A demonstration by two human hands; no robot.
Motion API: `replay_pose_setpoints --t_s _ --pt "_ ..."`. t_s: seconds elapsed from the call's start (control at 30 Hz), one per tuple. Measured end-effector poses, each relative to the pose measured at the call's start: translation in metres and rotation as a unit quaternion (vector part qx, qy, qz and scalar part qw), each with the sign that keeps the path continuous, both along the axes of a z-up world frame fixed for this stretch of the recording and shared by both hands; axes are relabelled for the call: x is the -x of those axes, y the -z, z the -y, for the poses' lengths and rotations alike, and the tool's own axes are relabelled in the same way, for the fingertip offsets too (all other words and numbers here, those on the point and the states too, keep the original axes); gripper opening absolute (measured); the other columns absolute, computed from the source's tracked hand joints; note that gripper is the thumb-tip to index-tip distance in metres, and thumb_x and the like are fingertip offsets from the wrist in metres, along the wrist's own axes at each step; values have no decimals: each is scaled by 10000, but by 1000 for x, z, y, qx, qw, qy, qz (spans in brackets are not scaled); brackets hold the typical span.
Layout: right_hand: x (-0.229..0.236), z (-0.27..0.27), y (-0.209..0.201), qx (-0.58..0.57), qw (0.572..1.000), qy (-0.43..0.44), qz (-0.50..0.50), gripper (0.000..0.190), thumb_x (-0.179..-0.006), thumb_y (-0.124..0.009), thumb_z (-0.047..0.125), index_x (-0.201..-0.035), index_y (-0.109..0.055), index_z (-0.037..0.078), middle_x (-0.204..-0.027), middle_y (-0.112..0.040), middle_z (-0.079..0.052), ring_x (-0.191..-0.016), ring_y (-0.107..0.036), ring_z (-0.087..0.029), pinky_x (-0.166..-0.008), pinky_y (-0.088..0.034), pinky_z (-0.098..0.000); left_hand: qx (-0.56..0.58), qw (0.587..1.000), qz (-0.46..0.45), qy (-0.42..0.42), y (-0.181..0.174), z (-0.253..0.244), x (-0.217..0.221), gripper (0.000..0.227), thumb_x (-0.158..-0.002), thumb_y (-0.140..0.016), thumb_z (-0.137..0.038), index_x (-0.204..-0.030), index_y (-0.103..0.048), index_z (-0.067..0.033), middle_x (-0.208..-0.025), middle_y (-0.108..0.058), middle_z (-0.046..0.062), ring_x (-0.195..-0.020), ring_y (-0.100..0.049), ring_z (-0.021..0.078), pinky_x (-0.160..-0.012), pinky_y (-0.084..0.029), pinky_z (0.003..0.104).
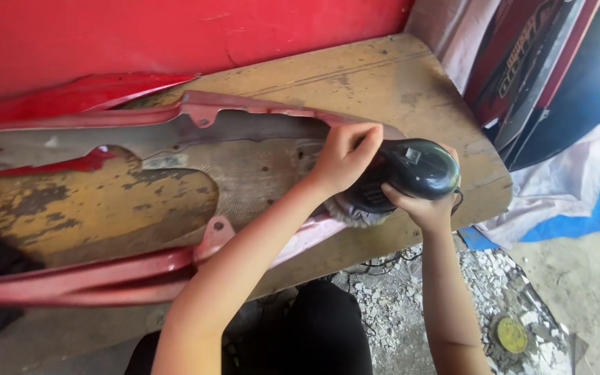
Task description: The person uses a handheld electric polisher with a buffing pad to polish the surface of a red car part placed on a wooden workbench. They move the tool across the part's surface, focusing on different areas to smooth and shine it.
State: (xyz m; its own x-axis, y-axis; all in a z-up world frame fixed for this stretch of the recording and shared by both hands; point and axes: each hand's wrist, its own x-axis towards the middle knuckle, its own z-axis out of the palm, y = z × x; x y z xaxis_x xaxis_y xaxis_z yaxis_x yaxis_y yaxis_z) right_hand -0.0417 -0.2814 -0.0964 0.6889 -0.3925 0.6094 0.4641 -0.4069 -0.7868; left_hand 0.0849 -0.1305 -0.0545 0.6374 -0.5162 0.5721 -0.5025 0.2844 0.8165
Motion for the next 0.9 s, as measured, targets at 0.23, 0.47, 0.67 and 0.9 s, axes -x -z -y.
replay_pose_setpoints --t_s 0.23,0.47,0.67,0.9 --pt "16 -40 11 30 999 28 11 787 -662 -956 127 -1309 -525 2 -1176 -674 -90 -1076 -658 -160 -1001 -553 -312 -11 998 -3 -59 23 -31 18 410 -1065 -550 -231 -745 -511 22 -603 -403 26 -621 -405 49 -538 -349 344" --pt "14 -45 8 3 998 -63 6 798 -649 -952 141 -1313 -528 17 -1177 -686 -70 -1077 -670 -161 -1014 -563 -324 0 991 15 -130 18 -51 34 393 -1056 -534 -231 -756 -557 20 -587 -478 125 -571 -464 84 -529 -377 364" --pt "6 -74 20 -46 992 -114 9 823 -707 -948 108 -1374 -473 23 -1225 -658 -56 -1127 -646 -171 -1048 -549 -338 -4 981 67 -185 -6 -91 48 381 -1057 -525 -221 -760 -579 12 -628 -546 177 -544 -539 168 -544 -410 385" --pt "16 -100 3 84 987 -134 21 776 -677 -926 68 -1345 -535 16 -1287 -702 -99 -1164 -659 -204 -1094 -512 -371 8 986 52 -160 -9 -127 70 369 -1058 -485 -209 -806 -641 10 -606 -577 158 -527 -584 201 -535 -432 387"
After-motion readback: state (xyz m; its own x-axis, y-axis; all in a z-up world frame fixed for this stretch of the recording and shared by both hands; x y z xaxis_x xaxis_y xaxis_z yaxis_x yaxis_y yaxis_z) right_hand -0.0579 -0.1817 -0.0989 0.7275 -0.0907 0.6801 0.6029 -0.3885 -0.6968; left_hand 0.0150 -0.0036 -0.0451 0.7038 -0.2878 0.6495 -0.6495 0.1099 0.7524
